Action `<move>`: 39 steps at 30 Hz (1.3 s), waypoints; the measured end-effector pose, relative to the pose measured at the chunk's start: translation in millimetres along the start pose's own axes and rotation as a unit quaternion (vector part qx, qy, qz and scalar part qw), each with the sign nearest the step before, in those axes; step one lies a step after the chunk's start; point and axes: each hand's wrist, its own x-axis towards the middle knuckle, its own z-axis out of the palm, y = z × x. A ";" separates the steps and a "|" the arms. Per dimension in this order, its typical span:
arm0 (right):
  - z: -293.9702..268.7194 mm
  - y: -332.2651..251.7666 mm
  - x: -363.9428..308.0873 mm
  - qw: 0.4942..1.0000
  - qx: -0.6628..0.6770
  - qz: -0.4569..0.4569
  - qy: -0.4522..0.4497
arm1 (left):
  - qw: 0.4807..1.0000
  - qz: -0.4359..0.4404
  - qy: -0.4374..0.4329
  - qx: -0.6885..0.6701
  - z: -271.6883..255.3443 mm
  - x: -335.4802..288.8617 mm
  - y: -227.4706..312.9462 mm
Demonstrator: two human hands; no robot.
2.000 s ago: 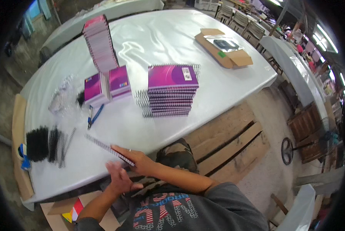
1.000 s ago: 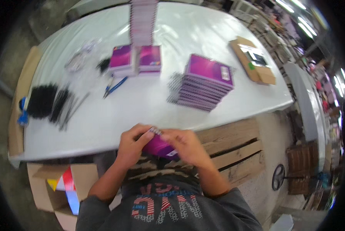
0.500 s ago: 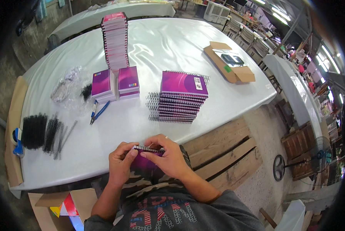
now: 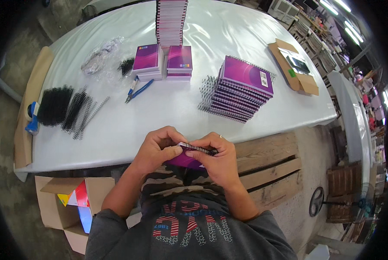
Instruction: The person inserts spiral coils into the pre-punched holes of notebook covers and paper stacks by hand, then uses pliers to crimp the ends of the wire.
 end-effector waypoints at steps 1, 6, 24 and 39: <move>0.7 -0.2 -0.5 1.000 0.000 0.001 -0.002 | 1.000 -0.001 0.002 -0.001 -1.0 0.7 0.1; 2.7 -0.7 -3.2 1.000 0.002 0.013 -0.006 | 1.000 -0.021 -0.019 0.001 -6.4 3.7 -3.8; -72.6 -28.0 65.4 0.832 0.317 -0.238 0.388 | 0.990 0.098 0.075 0.074 92.6 97.8 37.1; -95.0 34.5 100.8 0.902 -0.057 -0.144 0.403 | 0.799 0.305 0.295 0.426 66.2 183.7 -17.0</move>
